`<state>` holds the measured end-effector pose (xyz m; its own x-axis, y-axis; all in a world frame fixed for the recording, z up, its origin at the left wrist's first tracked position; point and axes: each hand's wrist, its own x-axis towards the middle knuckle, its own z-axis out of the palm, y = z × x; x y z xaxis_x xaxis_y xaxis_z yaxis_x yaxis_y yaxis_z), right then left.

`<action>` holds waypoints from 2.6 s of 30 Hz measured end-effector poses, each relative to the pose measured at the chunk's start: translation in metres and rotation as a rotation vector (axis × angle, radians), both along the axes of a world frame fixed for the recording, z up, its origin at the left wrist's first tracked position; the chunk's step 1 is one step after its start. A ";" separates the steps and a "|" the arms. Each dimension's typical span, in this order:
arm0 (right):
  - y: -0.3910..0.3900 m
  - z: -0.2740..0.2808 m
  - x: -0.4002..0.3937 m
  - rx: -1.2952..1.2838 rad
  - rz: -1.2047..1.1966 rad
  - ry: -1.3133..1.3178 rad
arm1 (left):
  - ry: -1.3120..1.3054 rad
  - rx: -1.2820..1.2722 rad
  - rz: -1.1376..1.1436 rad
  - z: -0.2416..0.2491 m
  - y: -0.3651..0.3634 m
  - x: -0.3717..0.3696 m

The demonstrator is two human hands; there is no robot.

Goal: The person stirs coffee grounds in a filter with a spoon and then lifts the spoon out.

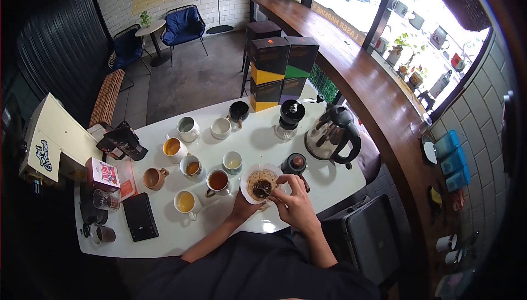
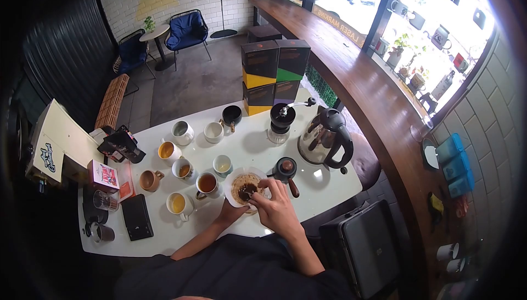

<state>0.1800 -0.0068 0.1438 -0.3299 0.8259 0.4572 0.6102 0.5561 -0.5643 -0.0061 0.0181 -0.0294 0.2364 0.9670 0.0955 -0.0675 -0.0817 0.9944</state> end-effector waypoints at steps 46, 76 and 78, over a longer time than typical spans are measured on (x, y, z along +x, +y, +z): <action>0.011 -0.016 0.006 0.029 0.009 0.010 | 0.144 -0.014 0.006 -0.002 -0.002 -0.003; 0.007 -0.012 0.005 0.000 -0.019 -0.029 | 0.180 -0.027 0.026 0.011 -0.003 -0.001; 0.009 -0.011 0.004 0.013 -0.026 -0.037 | 0.138 -0.038 0.026 0.013 -0.003 0.000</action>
<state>0.1843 0.0021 0.1325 -0.3254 0.8285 0.4557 0.6452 0.5469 -0.5336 -0.0059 0.0151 -0.0168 0.2196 0.9752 0.0272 0.0722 -0.0441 0.9964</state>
